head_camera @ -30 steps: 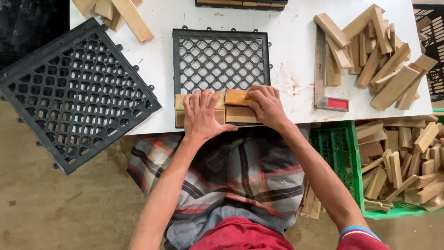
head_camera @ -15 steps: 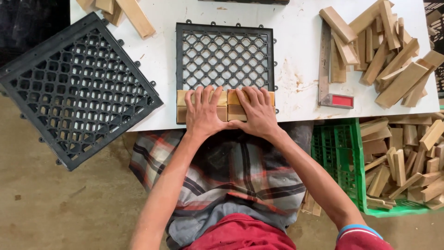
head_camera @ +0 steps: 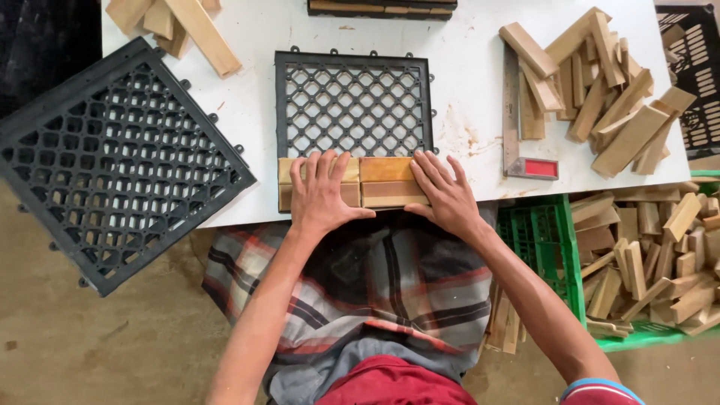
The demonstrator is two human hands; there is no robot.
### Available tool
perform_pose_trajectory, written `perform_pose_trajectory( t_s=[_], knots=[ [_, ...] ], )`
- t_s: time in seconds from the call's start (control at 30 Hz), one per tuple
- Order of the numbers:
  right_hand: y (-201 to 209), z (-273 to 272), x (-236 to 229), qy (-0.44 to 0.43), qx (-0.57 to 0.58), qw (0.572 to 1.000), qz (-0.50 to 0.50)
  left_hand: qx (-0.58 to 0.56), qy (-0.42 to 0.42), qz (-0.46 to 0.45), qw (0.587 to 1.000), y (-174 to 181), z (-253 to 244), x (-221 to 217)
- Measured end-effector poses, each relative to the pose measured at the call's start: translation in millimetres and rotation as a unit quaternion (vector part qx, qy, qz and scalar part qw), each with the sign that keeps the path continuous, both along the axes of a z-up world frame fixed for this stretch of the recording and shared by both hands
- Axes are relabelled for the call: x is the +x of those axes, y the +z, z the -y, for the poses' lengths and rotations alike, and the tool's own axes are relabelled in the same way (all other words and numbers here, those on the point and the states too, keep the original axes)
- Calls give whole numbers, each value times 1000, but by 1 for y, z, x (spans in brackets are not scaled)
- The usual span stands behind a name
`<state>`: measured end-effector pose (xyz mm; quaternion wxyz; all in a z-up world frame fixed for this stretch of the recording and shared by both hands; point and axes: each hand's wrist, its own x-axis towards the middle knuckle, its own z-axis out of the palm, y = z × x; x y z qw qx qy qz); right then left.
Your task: Assembling interlocking wood tiles by manually placing wooden slats into a plastic grid base and aligning them.
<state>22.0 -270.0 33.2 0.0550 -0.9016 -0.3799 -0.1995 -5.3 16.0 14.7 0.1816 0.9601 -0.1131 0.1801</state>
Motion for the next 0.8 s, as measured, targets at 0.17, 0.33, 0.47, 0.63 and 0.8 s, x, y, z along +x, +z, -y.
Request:
perform_pose_trajectory(
  t_s=[0.17,0.33,0.47,0.63,0.8],
  knots=[
    [-2,10,-7,-36,-6,999,-15,5,8,23,1000,-3,1,2],
    [-1,-48,-13,-25,43,998,-42,12,-11,36,999,-6,2,1],
    [-15,-91,0,24,58,996,-58,56,2,17,998,-20,-1,6],
    [-17,-75,15,38,43,998,-10,39,20,13,999,-2,2,3],
    [-15,-14,19,-8,52,999,-9,2,21,16,1000,6,5,0]
  ],
)
